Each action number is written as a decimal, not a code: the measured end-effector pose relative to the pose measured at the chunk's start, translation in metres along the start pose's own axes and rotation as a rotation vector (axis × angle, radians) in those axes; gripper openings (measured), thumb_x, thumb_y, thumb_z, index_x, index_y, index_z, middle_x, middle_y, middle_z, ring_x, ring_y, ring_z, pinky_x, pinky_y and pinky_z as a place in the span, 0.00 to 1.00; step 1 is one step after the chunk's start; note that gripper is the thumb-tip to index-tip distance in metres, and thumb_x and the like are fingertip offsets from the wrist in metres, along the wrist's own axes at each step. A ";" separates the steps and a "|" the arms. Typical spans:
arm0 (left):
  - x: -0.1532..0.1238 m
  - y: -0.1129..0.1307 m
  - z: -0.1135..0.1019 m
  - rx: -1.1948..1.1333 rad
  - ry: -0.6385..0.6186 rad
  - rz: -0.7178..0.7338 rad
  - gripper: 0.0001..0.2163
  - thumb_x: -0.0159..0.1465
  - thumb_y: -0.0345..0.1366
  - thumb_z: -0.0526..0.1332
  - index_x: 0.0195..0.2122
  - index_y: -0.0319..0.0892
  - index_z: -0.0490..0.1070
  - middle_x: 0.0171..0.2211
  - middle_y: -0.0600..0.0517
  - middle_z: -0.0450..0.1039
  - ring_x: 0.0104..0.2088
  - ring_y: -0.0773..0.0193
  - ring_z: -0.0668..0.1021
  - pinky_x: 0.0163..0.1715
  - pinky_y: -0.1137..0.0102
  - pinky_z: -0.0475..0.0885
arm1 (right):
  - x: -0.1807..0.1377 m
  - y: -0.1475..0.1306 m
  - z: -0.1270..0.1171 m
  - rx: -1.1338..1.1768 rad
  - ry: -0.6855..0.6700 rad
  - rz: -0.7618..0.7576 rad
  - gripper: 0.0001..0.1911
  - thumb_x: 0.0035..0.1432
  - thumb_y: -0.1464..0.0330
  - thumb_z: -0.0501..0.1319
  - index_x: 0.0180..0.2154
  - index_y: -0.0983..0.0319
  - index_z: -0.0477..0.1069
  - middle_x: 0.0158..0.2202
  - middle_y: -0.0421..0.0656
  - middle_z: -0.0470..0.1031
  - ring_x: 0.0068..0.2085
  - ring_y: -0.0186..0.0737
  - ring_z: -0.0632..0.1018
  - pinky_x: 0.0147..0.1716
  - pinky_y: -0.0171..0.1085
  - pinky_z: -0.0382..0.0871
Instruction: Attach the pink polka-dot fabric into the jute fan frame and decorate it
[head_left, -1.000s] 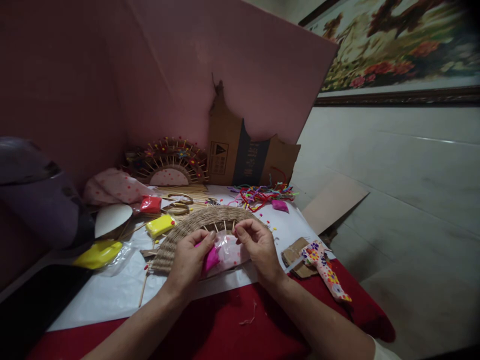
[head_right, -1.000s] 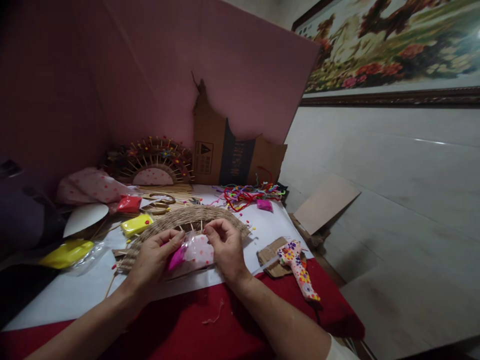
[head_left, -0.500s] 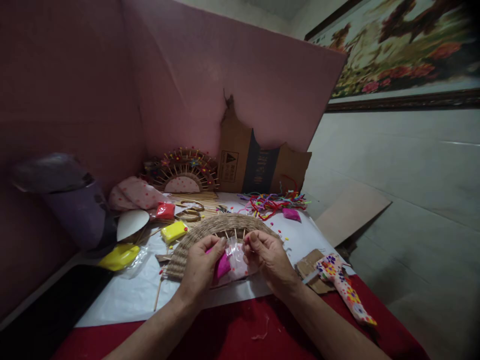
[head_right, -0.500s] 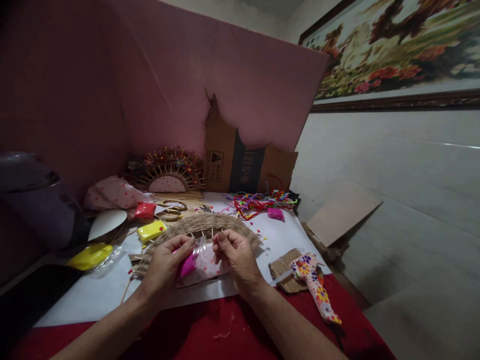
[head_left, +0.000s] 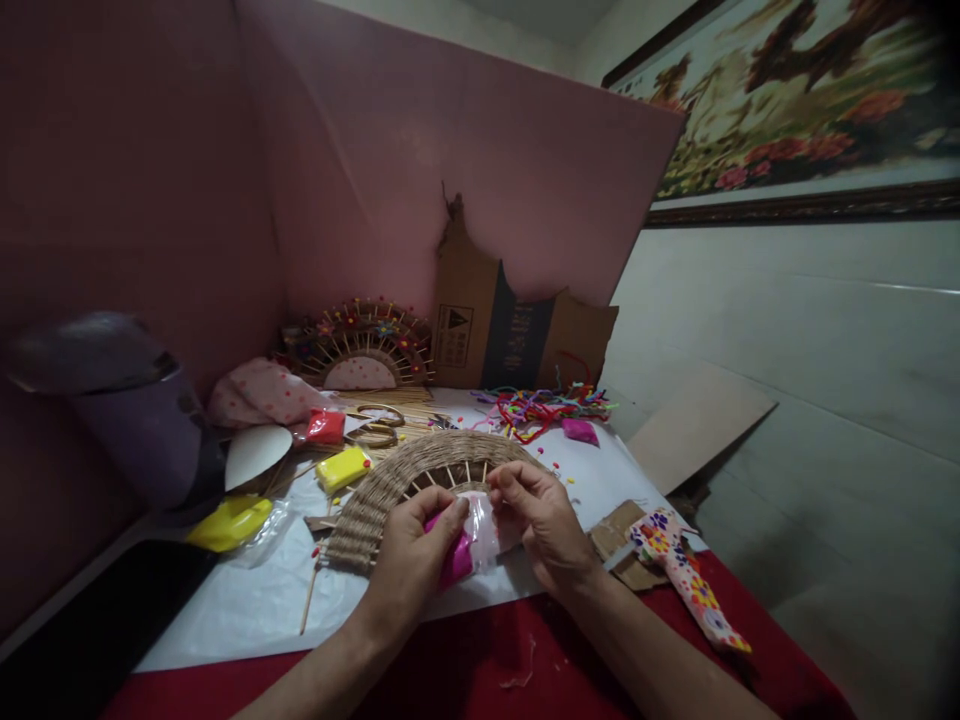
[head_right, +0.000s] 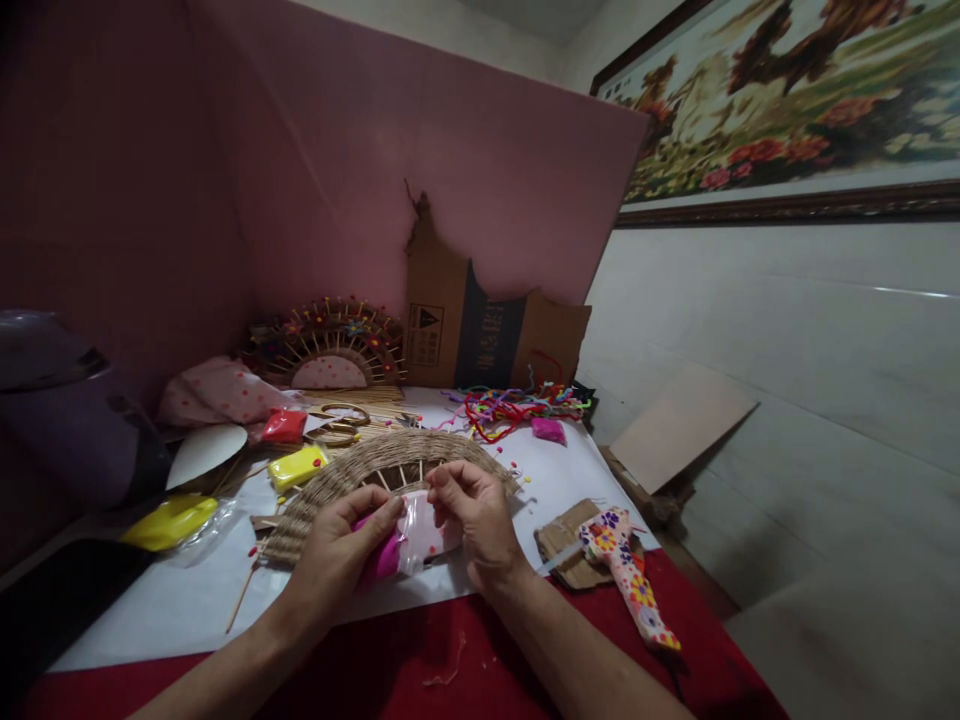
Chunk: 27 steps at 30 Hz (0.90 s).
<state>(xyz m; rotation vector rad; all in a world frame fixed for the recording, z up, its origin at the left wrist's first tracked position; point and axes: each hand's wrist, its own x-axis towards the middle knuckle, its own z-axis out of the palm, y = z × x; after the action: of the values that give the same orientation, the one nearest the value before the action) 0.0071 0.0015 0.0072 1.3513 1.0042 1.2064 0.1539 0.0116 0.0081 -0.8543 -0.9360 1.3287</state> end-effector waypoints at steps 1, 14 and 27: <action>-0.001 0.000 0.000 0.028 -0.003 0.019 0.12 0.56 0.42 0.60 0.22 0.39 0.68 0.20 0.55 0.64 0.23 0.69 0.64 0.23 0.75 0.60 | 0.000 0.001 0.000 -0.007 0.009 -0.009 0.14 0.42 0.62 0.70 0.25 0.64 0.71 0.20 0.36 0.67 0.20 0.26 0.65 0.20 0.29 0.57; -0.002 -0.001 0.002 0.155 -0.041 0.085 0.12 0.58 0.41 0.57 0.23 0.39 0.67 0.20 0.56 0.63 0.23 0.69 0.65 0.25 0.74 0.60 | 0.005 0.010 -0.003 -0.012 0.057 -0.037 0.12 0.40 0.65 0.71 0.26 0.64 0.72 0.20 0.35 0.68 0.20 0.25 0.65 0.20 0.28 0.57; -0.003 -0.008 0.004 0.243 -0.089 0.159 0.11 0.61 0.39 0.55 0.24 0.40 0.67 0.21 0.55 0.65 0.25 0.67 0.66 0.28 0.72 0.61 | 0.010 0.009 -0.004 -0.028 0.051 -0.150 0.13 0.41 0.66 0.71 0.29 0.63 0.71 0.24 0.35 0.70 0.23 0.27 0.69 0.24 0.29 0.62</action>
<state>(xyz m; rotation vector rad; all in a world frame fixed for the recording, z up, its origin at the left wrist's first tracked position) 0.0112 -0.0015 -0.0012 1.6880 1.0199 1.1569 0.1534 0.0219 -0.0013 -0.8187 -0.9617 1.1624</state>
